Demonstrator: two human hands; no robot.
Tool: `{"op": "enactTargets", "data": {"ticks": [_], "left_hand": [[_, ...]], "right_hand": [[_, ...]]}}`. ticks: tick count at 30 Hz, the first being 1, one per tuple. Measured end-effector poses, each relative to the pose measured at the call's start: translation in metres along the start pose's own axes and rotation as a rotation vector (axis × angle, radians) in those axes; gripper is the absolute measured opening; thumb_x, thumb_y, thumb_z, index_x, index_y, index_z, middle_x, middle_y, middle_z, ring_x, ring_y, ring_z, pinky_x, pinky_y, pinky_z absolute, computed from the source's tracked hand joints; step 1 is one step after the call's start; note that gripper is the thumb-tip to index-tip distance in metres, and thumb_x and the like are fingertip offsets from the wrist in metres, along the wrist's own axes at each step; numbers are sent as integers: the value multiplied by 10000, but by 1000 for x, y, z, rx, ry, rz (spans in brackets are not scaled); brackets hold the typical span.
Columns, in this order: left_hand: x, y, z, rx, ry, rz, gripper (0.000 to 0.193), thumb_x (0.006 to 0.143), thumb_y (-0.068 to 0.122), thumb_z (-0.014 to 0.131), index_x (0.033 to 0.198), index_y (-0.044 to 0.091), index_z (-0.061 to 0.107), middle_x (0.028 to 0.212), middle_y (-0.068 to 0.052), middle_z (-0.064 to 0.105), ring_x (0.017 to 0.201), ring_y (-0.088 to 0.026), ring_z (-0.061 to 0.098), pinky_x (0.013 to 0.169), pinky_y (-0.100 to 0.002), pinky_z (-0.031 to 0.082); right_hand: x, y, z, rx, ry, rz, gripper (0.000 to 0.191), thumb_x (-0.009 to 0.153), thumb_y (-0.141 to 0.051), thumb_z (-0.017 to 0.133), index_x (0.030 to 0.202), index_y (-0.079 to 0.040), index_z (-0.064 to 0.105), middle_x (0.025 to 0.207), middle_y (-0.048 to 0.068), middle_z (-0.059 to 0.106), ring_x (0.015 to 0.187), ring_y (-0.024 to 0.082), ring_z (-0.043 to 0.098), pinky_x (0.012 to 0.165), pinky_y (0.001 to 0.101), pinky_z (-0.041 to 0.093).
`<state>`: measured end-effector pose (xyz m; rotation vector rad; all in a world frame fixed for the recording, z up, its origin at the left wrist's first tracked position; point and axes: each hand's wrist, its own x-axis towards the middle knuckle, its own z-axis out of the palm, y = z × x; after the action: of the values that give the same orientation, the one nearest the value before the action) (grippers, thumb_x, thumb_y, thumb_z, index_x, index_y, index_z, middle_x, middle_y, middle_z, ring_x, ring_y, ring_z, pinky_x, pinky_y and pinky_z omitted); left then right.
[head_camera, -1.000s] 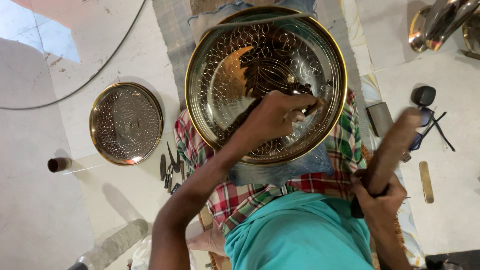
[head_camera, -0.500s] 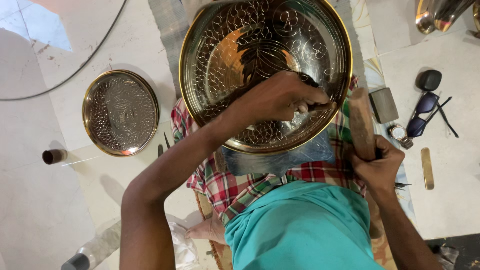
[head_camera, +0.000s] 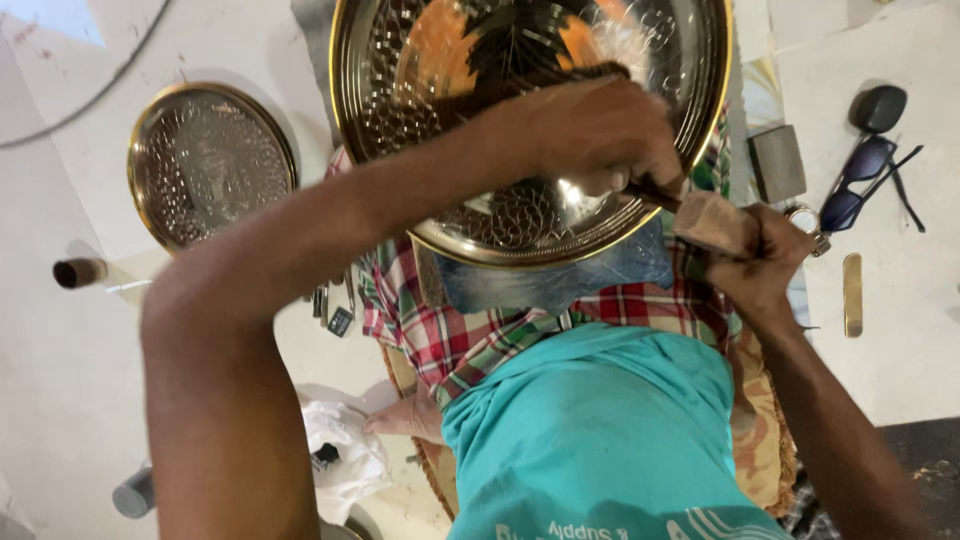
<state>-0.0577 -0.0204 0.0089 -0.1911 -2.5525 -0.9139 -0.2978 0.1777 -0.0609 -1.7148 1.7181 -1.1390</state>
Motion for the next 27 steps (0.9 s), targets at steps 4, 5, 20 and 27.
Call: {"op": "enactTargets", "data": {"ticks": [4, 5, 20, 27], "left_hand": [[10, -11, 3, 114, -315, -33, 147, 812, -26, 751, 828, 120, 742, 664, -28, 669, 625, -191, 640, 604, -440, 464], [11, -12, 3, 155, -402, -82, 146, 840, -30, 745, 800, 110, 735, 659, -38, 658, 637, -191, 639, 582, -439, 455], [19, -16, -2, -170, -246, 121, 160, 722, 51, 850, 805, 111, 727, 742, 4, 702, 671, -126, 681, 497, -320, 466], [7, -14, -9, -63, -437, -68, 171, 861, -22, 735, 781, 126, 707, 600, 3, 611, 529, -146, 574, 501, -391, 391]], "right_hand": [[13, 4, 5, 16, 35, -231, 195, 825, -109, 771, 944, 27, 694, 874, 130, 685, 722, 180, 636, 654, 303, 518], [15, 4, 6, -32, 24, -236, 249, 793, -132, 792, 940, 32, 676, 844, 124, 659, 708, 199, 621, 618, 311, 495], [6, -14, 20, -176, 178, -350, 189, 916, -96, 765, 1002, -5, 623, 867, 104, 674, 684, 224, 655, 591, 336, 497], [3, -7, 16, -166, 207, -393, 115, 898, -44, 763, 926, -4, 659, 888, 140, 722, 697, 218, 694, 591, 327, 524]]}}
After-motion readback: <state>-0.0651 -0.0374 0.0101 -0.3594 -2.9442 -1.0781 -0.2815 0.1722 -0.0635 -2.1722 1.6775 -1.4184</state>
